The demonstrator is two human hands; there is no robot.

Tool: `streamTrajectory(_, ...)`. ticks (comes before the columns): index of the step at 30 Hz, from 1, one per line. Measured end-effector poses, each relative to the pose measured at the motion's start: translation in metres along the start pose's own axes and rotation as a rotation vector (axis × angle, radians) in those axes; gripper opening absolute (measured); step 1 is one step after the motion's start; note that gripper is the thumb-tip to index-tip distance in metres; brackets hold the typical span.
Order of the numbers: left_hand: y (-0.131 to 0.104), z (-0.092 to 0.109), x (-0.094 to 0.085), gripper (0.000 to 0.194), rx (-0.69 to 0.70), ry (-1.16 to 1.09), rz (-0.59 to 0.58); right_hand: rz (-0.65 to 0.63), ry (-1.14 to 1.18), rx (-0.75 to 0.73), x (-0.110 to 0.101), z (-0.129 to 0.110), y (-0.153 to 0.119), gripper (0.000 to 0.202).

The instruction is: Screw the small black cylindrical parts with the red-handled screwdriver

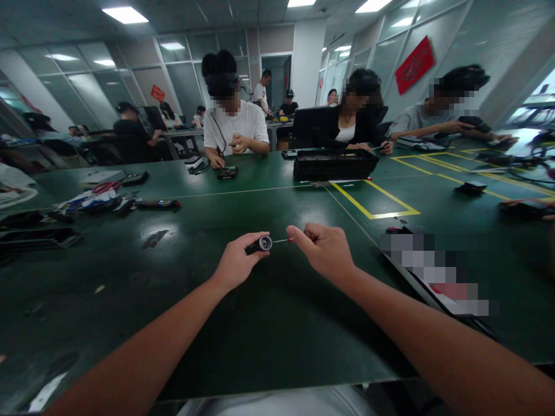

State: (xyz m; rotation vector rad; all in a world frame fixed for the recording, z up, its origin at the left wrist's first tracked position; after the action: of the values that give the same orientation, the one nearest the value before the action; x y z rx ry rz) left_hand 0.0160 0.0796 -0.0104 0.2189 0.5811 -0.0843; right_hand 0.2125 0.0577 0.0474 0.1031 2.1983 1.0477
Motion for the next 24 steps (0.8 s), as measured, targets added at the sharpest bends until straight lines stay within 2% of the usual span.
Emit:
streamTrajectory(3, -0.001, 0.0, 0.0, 0.045, 0.003, 0.0, -0.006, -0.025, -0.029, -0.013, 0.002, 0.0, -0.001, 0.057)
streamTrajectory(6, -0.001, 0.0, 0.0, 0.044, 0.01, 0.001, -0.005, -0.034, -0.054, -0.054, 0.003, -0.004, -0.001, 0.052)
streamTrajectory(9, 0.0, -0.001, -0.001, 0.043, 0.007, -0.009, -0.003, -0.053, -0.032, -0.067, 0.004, -0.006, 0.0, 0.036)
streamTrajectory(13, 0.0, 0.0, 0.0, 0.043, 0.003, -0.014, -0.004, -0.119, 0.139, -0.096, 0.011, -0.011, 0.0, 0.012)
streamTrajectory(17, -0.001, 0.002, 0.003, 0.042, 0.009, -0.023, -0.013, -0.165, 0.201, -0.104, 0.016, -0.013, -0.003, 0.02)
streamTrajectory(24, 0.0, 0.003, 0.001, 0.042, 0.022, -0.008, 0.003, -0.125, 0.136, -0.057, 0.01, -0.011, -0.004, 0.027)
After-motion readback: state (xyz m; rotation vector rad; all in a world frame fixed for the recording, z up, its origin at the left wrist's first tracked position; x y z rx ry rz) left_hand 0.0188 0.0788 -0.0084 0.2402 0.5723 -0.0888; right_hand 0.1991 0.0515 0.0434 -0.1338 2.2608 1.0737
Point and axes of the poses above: each hand's wrist, its own y-axis towards the middle knuckle, its own x-axis out of the palm, z = x × y, the point moved 8 cm from there along y, towards the middle knuckle, and after that the axes turned 12 degrees about -x, right-handed, at the moved point
